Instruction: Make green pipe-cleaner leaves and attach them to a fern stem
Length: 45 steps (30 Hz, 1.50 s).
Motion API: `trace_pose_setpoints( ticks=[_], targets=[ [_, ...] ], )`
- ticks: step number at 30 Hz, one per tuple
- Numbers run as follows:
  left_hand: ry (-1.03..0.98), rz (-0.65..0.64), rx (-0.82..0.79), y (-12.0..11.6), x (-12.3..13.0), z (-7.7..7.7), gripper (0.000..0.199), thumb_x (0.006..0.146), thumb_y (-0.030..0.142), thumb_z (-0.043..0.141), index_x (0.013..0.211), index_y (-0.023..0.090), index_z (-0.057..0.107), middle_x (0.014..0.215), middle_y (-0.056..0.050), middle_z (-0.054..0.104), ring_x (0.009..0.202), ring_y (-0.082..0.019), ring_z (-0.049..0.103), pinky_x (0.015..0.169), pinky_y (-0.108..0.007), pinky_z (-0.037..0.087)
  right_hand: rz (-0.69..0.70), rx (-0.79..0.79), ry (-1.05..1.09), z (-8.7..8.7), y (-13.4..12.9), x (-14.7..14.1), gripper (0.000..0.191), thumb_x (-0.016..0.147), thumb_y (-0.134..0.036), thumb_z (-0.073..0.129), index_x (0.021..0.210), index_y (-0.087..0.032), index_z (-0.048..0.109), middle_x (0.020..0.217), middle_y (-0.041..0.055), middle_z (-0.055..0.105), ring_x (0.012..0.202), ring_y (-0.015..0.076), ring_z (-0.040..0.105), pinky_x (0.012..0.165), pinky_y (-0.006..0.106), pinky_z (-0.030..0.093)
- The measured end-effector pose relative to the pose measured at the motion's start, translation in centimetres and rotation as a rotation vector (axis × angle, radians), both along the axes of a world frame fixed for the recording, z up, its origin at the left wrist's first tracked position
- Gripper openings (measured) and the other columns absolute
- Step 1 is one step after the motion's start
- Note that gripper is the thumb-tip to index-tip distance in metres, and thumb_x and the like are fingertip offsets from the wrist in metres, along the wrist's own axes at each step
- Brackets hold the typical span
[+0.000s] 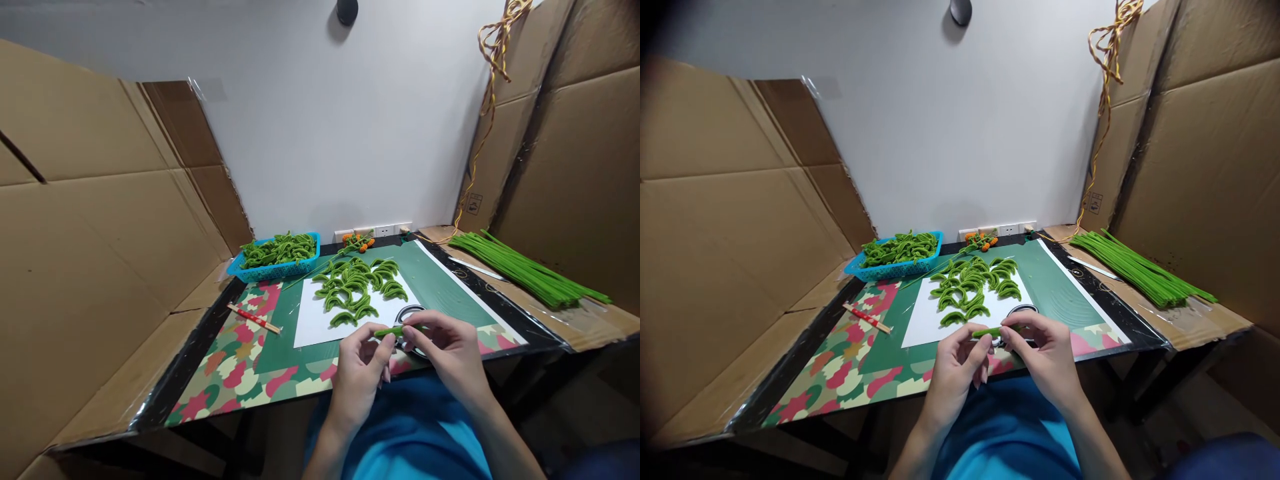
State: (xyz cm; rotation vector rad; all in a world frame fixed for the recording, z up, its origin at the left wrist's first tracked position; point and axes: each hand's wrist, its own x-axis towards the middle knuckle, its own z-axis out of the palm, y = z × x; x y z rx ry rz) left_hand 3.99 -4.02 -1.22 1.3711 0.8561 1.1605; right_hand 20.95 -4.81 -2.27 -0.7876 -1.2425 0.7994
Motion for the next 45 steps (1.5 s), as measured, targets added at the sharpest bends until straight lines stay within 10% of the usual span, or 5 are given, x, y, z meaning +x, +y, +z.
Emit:
trace_pose_setpoints(
  ticks=[22, 34, 41, 45],
  targets=[
    [-0.081, -0.064, -0.077, 0.4, -0.2, -0.6, 0.038, 0.095, 0.053, 0.077, 0.103, 0.017, 0.068, 0.055, 0.005, 0.060, 0.039, -0.008, 0.056, 0.036, -0.012, 0.033, 0.017, 0.149, -0.197, 0.0, -0.3, -0.2, 0.008, 0.096, -0.020, 0.079, 0.099, -0.026, 0.084, 0.089, 0.0045, 0.077, 0.077, 0.0182, 0.074, 0.065, 0.027, 0.062],
    [-0.224, 0.062, -0.130, 0.5, 0.1, 0.2, 0.046, 0.084, 0.054, 0.088, 0.097, 0.015, 0.068, 0.076, -0.004, 0.075, 0.040, -0.008, 0.059, 0.033, -0.014, 0.034, -0.080, 0.177, -0.253, -0.5, 0.0, 0.6, 0.009, 0.097, -0.024, 0.078, 0.103, -0.028, 0.083, 0.101, 0.0066, 0.079, 0.089, 0.0228, 0.076, 0.071, 0.032, 0.064],
    [-0.411, 0.394, -0.086, 0.0, -1.2, 0.7, 0.037, 0.095, 0.052, 0.078, 0.094, 0.020, 0.061, 0.064, 0.006, 0.060, 0.049, -0.006, 0.052, 0.041, -0.011, 0.037, -0.072, 0.018, -0.575, -0.1, 0.3, 3.5, 0.010, 0.101, -0.033, 0.070, 0.102, -0.026, 0.078, 0.102, 0.0063, 0.079, 0.095, 0.0256, 0.076, 0.082, 0.036, 0.061],
    [-0.430, 0.414, -0.012, 0.0, -2.2, 1.5, 0.032, 0.097, 0.049, 0.076, 0.103, 0.021, 0.062, 0.098, -0.002, 0.073, 0.065, -0.009, 0.065, 0.048, -0.015, 0.046, 0.022, -0.088, -0.790, -0.3, 0.3, 5.5, 0.016, 0.105, -0.032, 0.063, 0.113, -0.029, 0.077, 0.122, 0.0073, 0.075, 0.112, 0.0276, 0.073, 0.095, 0.040, 0.059]
  ],
)
